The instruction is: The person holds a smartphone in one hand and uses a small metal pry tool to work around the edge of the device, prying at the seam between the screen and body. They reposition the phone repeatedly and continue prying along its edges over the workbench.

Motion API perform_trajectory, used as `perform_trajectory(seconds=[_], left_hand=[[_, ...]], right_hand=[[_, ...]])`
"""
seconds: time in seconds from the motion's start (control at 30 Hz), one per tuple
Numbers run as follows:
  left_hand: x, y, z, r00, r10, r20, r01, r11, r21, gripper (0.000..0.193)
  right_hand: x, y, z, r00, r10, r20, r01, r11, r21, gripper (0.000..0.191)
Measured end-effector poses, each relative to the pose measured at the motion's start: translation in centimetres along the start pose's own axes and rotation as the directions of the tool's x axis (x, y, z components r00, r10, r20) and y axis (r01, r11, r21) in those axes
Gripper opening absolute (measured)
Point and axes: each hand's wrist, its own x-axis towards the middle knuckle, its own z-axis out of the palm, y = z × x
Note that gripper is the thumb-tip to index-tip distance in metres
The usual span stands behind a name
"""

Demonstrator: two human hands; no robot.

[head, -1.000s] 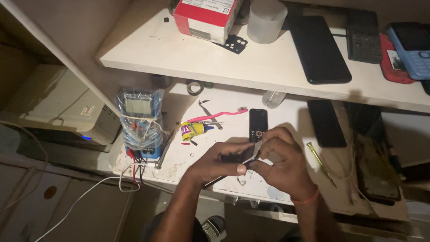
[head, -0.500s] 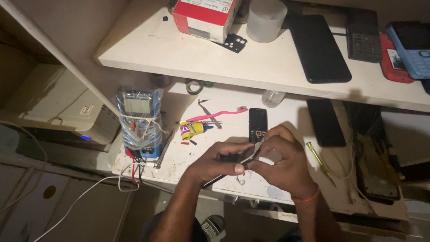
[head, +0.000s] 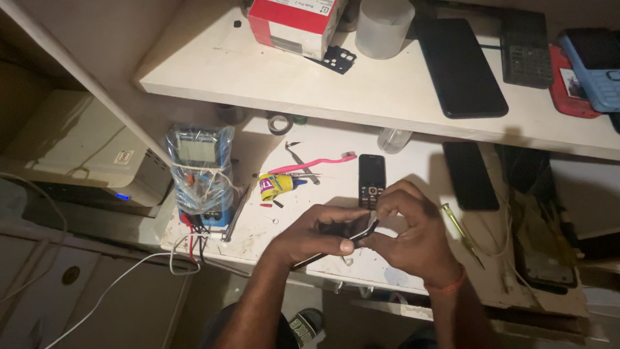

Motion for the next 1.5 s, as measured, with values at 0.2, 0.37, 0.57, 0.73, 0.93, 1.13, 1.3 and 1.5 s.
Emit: perform_trajectory(seconds=[0.2,0.37,0.57,0.73,0.93,1.13,1.3,1.5], left_hand=[[-0.2,0.0,-0.3,0.999,-0.027,0.028,0.028,0.998,-0.058,0.066],[-0.3,0.1,-0.6,0.998,-0.046,0.037,0.049,0.995,-0.085,0.069],[-0.2,0.5,-0.3,1.0,-0.025,0.01,0.025,1.0,-0.015,0.07],[-0.4,0.6,-1.0,0.996,-0.086,0.021,0.086,0.996,0.005,0.069],[-1.1,1.5,-3.0,0.975,-0.205,0.085,0.198,0.977,0.081,0.079],[-1.8,2.3,-2.5,0.966,-0.251,-0.061,0.248,0.967,-0.053,0.076],[-0.9,2.4,-1.7,0.941,-0.315,-0.126,0.315,0.949,-0.018,0.059],[-0.7,2.8,-1.1,0.907,-0.371,-0.198,0.381,0.924,0.015,0.05]], right_hand=[[0.1,-1.2,0.1,0.999,-0.038,-0.012,0.038,0.999,-0.02,0.037],[0.3,-2.4,0.2,1.0,-0.006,0.024,0.005,1.0,0.017,0.037],[0.5,-3.0,-0.2,0.995,-0.098,0.03,0.099,0.995,-0.016,0.045],[-0.3,-1.6,1.0,0.994,-0.087,-0.065,0.086,0.996,-0.023,0.047],[-1.0,1.3,2.2,0.988,0.091,-0.127,-0.078,0.991,0.105,0.047],[-1.8,3.0,2.3,0.953,0.276,-0.129,-0.219,0.914,0.341,0.041],[-1.5,3.4,2.3,0.953,0.264,-0.146,-0.22,0.941,0.258,0.043],[-1.4,3.2,1.9,0.961,0.246,-0.122,-0.221,0.957,0.189,0.045]])
